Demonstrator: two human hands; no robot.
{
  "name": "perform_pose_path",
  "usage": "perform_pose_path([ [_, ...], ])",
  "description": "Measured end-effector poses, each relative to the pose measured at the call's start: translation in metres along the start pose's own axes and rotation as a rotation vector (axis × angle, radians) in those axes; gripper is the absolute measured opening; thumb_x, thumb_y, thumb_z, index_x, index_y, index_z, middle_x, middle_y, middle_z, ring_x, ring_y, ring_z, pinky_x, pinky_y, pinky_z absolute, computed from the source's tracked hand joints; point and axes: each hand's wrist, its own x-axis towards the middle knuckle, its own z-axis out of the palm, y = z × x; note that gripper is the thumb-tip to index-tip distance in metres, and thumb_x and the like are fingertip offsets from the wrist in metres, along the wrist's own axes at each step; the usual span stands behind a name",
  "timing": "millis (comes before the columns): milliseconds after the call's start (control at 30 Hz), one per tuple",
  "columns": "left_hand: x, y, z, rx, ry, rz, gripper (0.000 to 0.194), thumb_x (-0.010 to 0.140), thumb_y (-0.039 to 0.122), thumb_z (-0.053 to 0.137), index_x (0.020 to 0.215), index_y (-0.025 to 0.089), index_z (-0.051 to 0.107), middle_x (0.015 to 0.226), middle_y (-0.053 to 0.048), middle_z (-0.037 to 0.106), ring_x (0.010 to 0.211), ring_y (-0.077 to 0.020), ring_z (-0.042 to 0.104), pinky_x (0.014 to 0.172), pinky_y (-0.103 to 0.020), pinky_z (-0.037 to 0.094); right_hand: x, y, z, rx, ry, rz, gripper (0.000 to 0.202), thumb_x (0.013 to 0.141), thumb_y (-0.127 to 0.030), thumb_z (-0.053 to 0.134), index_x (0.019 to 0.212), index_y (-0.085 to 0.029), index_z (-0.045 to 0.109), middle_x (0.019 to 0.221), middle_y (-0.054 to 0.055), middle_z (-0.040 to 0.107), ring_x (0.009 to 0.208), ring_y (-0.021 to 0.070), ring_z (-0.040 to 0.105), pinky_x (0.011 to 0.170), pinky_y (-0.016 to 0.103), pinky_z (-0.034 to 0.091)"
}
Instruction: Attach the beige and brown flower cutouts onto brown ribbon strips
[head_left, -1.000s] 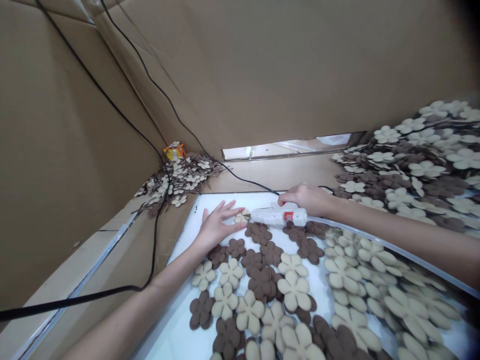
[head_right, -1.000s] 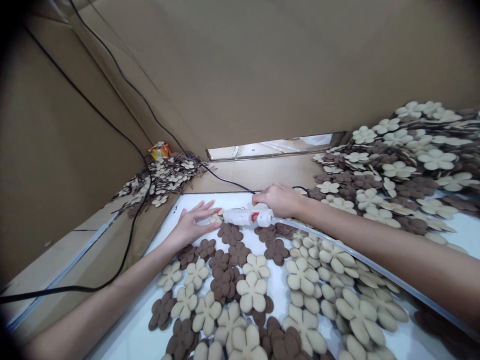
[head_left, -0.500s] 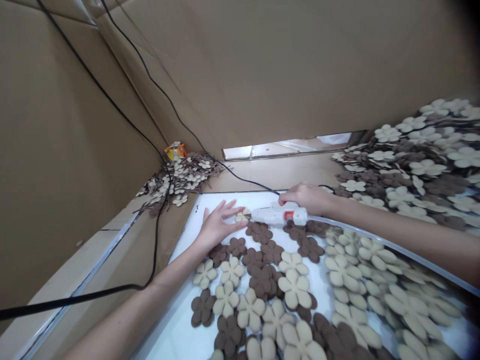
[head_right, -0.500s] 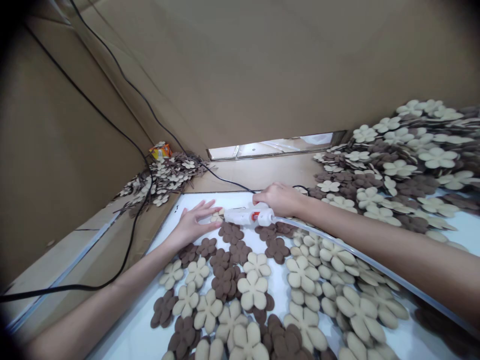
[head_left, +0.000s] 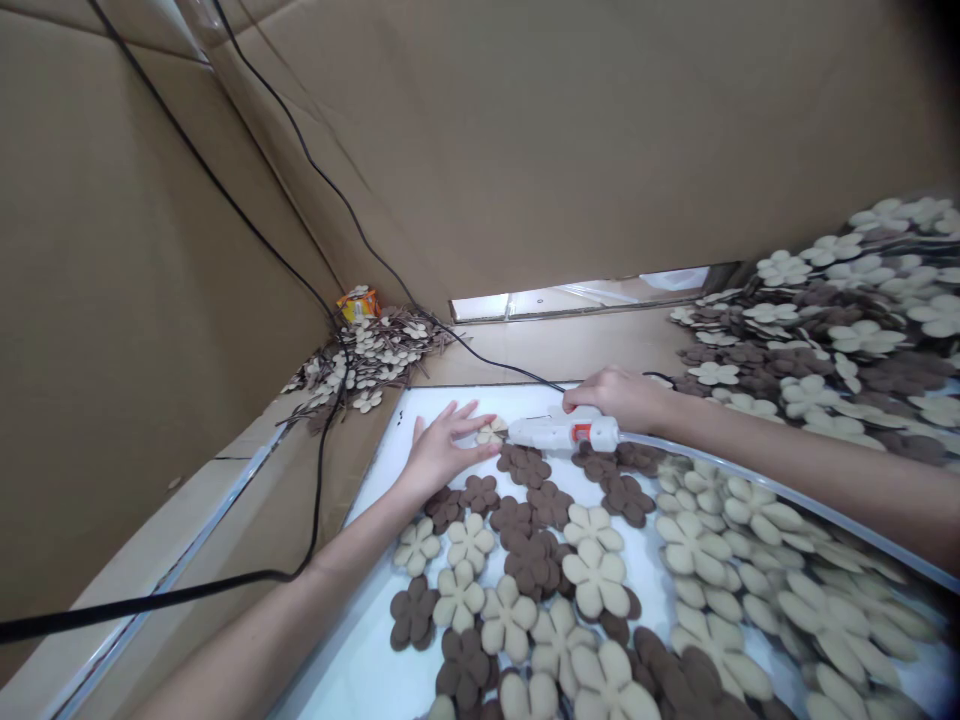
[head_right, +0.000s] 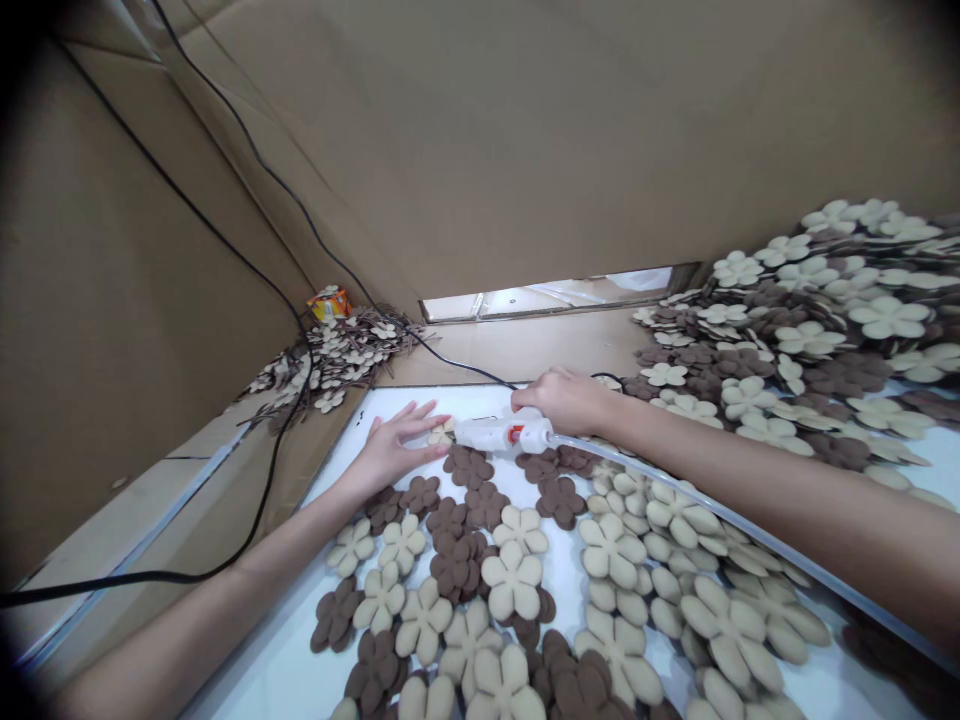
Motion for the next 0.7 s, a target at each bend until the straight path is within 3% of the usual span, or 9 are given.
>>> perform_pose_path([
  [267, 0.000, 0.001, -0.002, 0.025, -0.063, -0.019, 0.051, 0.074, 0.061, 0.055, 0.121, 0.039, 0.056, 0.148, 0.002, 0.033, 0.140, -0.0312, 0.013, 0.105, -0.064, -0.008, 0.002, -0.001, -0.012, 0.121, -0.059, -0.002, 0.017, 0.076, -0.024, 0.055, 0.088, -0.020, 0.066, 0.069, 0.005, 0.068, 0.062, 0.0179, 0.062, 0.054, 0.023, 0.034],
  [500, 0.000, 0.002, -0.003, 0.042, -0.071, -0.011, 0.053, 0.075, 0.061, 0.053, 0.122, 0.038, 0.056, 0.148, 0.002, 0.032, 0.140, -0.0332, 0.012, 0.104, -0.065, -0.007, 0.003, 0.004, -0.013, 0.253, -0.083, -0.022, 0.022, 0.079, -0.038, 0.052, 0.078, -0.018, 0.063, 0.064, 0.003, 0.064, 0.056, 0.0153, 0.057, 0.050, 0.022, 0.032],
  [700, 0.001, 0.000, -0.001, 0.028, -0.053, -0.010, 0.053, 0.073, 0.063, 0.055, 0.120, 0.039, 0.057, 0.147, 0.002, 0.034, 0.140, -0.0324, 0.013, 0.104, -0.065, -0.006, 0.004, -0.001, -0.017, 0.321, -0.089, 0.055, 0.013, 0.074, -0.028, 0.052, 0.070, -0.018, 0.060, 0.061, 0.002, 0.061, 0.052, 0.0128, 0.052, 0.050, 0.022, 0.032],
])
